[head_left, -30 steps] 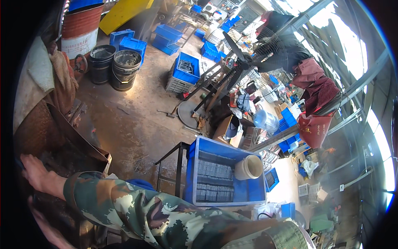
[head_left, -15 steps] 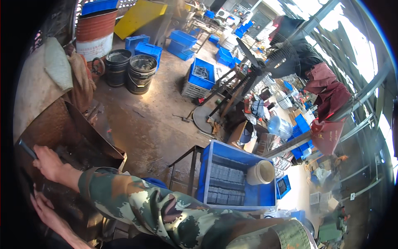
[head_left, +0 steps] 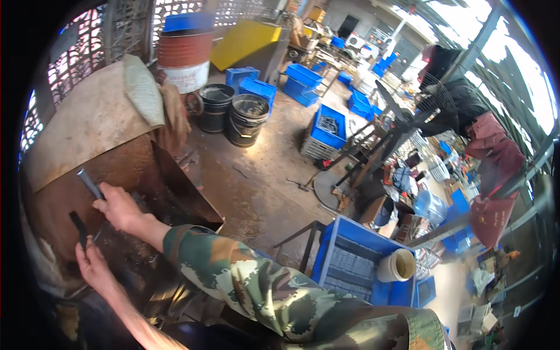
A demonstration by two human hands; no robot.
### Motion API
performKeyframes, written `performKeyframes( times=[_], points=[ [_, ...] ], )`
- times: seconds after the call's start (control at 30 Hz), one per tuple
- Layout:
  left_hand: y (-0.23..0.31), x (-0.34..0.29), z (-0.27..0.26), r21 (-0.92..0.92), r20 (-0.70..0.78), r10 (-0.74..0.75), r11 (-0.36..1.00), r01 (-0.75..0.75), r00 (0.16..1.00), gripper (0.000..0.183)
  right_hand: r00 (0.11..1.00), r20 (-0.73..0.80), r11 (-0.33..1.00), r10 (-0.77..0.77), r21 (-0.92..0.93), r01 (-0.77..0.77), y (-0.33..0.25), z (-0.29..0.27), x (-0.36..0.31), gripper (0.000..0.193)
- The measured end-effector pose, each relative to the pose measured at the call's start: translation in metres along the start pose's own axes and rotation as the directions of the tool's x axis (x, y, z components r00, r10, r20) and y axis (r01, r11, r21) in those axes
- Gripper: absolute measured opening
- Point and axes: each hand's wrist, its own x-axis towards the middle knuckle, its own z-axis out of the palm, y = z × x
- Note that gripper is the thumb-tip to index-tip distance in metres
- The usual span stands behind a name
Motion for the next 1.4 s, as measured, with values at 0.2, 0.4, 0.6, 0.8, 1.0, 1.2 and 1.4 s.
performKeyframes(
  times=[0.2,0.4,0.6,0.8,1.0,1.2,1.4],
  points=[
    [0.002,-0.004,-0.003,0.266,0.013,0.172,0.949,-0.17,0.985,0.013,0.992,0.072,0.989,0.104,0.095,-0.111,-0.011,-0.002,-0.003,0.02],
    [0.018,-0.017,-0.006,0.166,0.037,0.093,0.981,-0.098,0.995,0.018,0.992,0.086,0.993,0.092,0.066,-0.097,-0.008,0.002,-0.001,0.02],
    [0.042,-0.031,-0.011,0.159,0.014,0.051,0.986,-0.053,0.999,0.019,0.991,0.103,0.996,0.081,0.037,-0.086,0.001,0.007,0.003,0.024],
    [0.074,-0.049,-0.014,0.031,0.041,-0.038,0.999,0.036,0.998,0.019,0.992,0.104,0.996,0.075,0.044,-0.08,0.003,0.008,0.003,0.026],
    [0.09,-0.056,-0.013,0.147,0.009,0.051,0.988,-0.052,0.999,0.021,0.986,0.066,0.986,0.152,0.064,-0.156,0.002,0.01,-0.001,0.028],
    [0.075,-0.048,-0.028,0.254,0.044,0.126,0.958,-0.133,0.991,0.021,0.949,0.287,0.991,0.13,0.004,-0.137,-0.012,-0.033,-0.043,0.023],
    [0.051,-0.039,-0.036,0.473,0.112,0.05,0.876,-0.098,0.992,0.027,0.824,0.545,0.974,0.152,-0.222,-0.033,-0.028,-0.078,-0.103,0.024]
  ],
)
